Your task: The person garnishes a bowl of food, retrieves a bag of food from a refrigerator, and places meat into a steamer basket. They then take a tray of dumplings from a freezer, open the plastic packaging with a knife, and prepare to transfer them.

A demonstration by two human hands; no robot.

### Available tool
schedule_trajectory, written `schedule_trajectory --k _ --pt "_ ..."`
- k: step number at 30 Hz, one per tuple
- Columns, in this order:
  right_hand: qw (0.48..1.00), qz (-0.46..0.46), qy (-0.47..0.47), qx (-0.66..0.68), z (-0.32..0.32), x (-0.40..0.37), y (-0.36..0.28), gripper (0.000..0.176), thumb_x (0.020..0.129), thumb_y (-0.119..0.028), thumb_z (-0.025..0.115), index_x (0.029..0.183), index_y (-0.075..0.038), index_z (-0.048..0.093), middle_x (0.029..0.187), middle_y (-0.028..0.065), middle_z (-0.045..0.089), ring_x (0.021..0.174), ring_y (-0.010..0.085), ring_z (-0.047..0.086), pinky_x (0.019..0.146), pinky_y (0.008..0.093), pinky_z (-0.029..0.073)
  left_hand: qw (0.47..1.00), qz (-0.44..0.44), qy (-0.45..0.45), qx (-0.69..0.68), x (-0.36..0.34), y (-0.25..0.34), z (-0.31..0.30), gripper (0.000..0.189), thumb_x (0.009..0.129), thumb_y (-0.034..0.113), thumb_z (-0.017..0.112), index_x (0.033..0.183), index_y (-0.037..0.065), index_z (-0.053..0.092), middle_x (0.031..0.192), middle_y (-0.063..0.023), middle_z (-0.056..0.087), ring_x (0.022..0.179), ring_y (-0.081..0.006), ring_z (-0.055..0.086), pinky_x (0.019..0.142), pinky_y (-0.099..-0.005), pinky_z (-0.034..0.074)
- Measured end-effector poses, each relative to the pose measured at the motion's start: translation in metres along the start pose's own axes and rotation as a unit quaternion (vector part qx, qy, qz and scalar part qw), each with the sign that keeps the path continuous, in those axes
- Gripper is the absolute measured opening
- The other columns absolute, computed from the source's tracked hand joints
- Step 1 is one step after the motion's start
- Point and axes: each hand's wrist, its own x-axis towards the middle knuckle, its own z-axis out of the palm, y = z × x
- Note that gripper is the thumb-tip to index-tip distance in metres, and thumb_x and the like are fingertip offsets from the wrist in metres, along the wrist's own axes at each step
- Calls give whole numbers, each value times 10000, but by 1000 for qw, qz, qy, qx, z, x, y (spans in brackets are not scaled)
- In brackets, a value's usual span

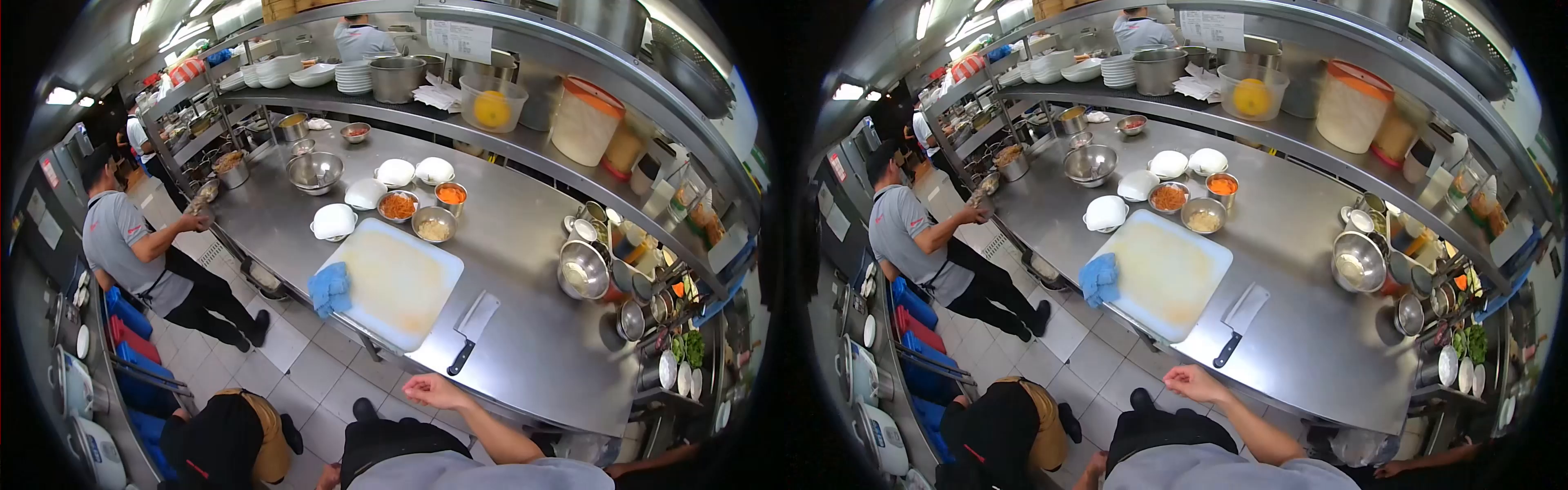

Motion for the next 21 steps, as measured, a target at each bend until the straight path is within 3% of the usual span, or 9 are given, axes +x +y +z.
schedule_trajectory --k 2,3,6,9,11,17,21 --pt "999 11 25 29 1 4 3 215 964 -228 639 1105 -69 670 914 7 673 812 87 608 687 246 504 997 -57 -16 55 10 -19 -28 430 819 327 727 1101 4 700 923 -100 711 815 -193 622 748 -348 512" --pt "999 29 37 21 -16 -28 11 215 964 -228 639 1105 -69 670 914 7 673 812 87 608 687 246 504 997 -57 -38 46 0 -26 16 430 819 327 727 1101 4 700 923 -100 711 815 -193 622 748 -348 512" --pt "997 9 69 27 -13 -24 9 179 965 -208 619 1077 -76 664 896 -5 666 790 75 602 671 235 501 992 -5 -61 109 8 -28 -8 437 812 345 728 1097 15 705 922 -104 712 802 -196 627 736 -354 515" --pt "996 3 84 14 -12 -15 8 185 964 -222 622 1072 -78 666 893 -2 667 794 78 603 676 240 504 994 29 -71 75 21 -29 -15 401 831 324 701 1091 19 710 896 -116 713 774 -204 631 722 -361 518" --pt "996 22 85 9 -3 -5 2 208 965 -236 637 1077 -66 674 892 -2 667 801 75 598 684 238 498 953 70 -21 293 34 -30 -26 350 846 264 677 1074 1 712 846 -113 707 753 -195 643 700 -370 525" --pt "999 14 23 -18 53 60 -21 228 969 -269 636 1063 -64 666 870 -12 653 788 60 581 671 229 490 992 -57 -15 114 64 -23 -73 325 856 229 654 1063 -16 712 844 -115 708 759 -194 655 695 -368 531" --pt "998 37 -5 -46 96 140 12 240 960 -281 620 1005 -49 663 845 4 652 741 75 586 643 252 496 994 -90 -12 63 75 -8 -98 314 862 212 643 1057 -24 712 843 -116 709 761 -193 661 692 -368 534"
